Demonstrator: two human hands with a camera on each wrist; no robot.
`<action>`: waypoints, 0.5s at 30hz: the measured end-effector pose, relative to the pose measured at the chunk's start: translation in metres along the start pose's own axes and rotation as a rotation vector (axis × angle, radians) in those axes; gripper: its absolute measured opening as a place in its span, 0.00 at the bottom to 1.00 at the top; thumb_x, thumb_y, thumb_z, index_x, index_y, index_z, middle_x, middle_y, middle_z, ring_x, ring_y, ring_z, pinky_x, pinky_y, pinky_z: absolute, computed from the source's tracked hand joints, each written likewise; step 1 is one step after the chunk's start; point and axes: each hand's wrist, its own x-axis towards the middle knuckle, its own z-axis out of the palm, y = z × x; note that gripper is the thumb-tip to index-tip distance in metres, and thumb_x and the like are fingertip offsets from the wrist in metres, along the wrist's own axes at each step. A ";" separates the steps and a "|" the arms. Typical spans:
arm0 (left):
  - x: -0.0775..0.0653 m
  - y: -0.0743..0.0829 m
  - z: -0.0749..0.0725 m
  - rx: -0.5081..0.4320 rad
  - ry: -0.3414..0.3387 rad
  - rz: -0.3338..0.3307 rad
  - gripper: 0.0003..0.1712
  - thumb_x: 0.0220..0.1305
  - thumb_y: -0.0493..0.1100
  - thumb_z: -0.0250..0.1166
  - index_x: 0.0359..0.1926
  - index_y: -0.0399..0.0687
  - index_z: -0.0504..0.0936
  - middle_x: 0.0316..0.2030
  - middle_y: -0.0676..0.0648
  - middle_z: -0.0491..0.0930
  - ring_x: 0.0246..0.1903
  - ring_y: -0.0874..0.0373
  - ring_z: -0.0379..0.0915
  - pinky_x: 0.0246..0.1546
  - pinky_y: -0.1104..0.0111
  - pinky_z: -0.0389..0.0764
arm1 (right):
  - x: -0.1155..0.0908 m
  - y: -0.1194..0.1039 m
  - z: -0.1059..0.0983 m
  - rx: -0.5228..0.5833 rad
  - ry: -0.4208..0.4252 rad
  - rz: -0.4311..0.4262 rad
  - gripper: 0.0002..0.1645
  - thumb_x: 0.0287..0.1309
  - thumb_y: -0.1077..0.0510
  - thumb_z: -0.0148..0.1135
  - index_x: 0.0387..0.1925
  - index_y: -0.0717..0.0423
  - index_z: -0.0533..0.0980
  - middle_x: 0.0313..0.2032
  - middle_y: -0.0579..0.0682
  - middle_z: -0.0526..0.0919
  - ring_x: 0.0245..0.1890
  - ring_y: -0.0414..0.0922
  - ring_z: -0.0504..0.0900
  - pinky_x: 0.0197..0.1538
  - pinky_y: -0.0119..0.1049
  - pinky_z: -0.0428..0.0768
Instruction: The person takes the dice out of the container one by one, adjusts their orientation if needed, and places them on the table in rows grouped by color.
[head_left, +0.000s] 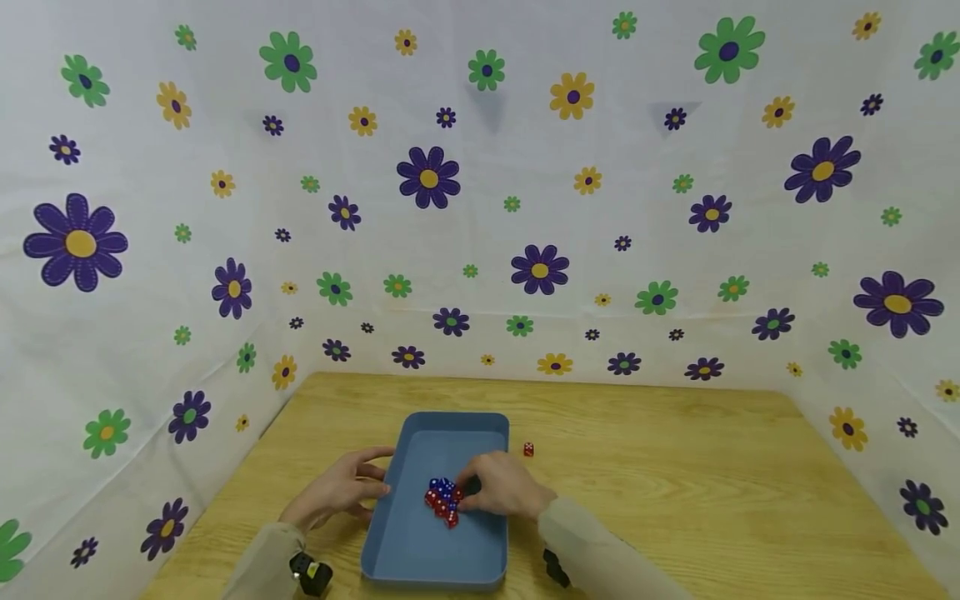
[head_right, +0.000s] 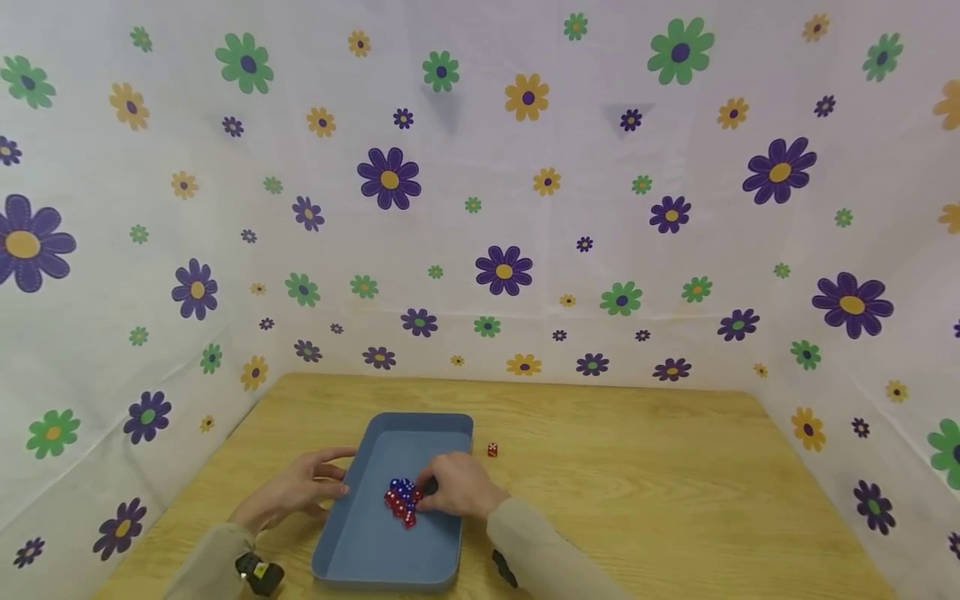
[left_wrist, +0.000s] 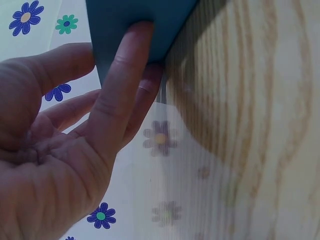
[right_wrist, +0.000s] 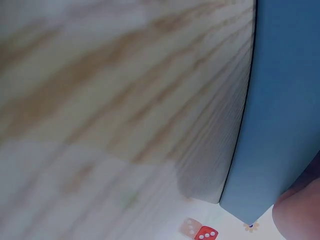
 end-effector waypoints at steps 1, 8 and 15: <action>-0.001 0.000 0.000 -0.003 -0.002 0.001 0.38 0.64 0.34 0.65 0.72 0.41 0.61 0.52 0.34 0.77 0.43 0.49 0.81 0.31 0.54 0.86 | 0.000 0.000 0.000 0.001 0.000 0.001 0.16 0.50 0.46 0.75 0.41 0.44 0.87 0.41 0.38 0.87 0.45 0.36 0.83 0.49 0.31 0.80; -0.001 0.000 -0.001 -0.035 -0.031 0.029 0.39 0.64 0.35 0.65 0.73 0.39 0.59 0.52 0.33 0.77 0.43 0.49 0.81 0.33 0.53 0.86 | 0.001 0.001 -0.001 0.030 -0.016 0.013 0.14 0.52 0.49 0.74 0.42 0.44 0.87 0.41 0.38 0.88 0.47 0.37 0.83 0.49 0.31 0.80; -0.001 -0.001 -0.002 -0.041 -0.037 0.030 0.40 0.64 0.35 0.65 0.73 0.39 0.58 0.52 0.33 0.76 0.43 0.49 0.81 0.32 0.53 0.86 | 0.000 0.003 -0.005 0.199 -0.006 0.024 0.09 0.53 0.52 0.73 0.38 0.47 0.87 0.34 0.36 0.87 0.37 0.29 0.81 0.40 0.24 0.79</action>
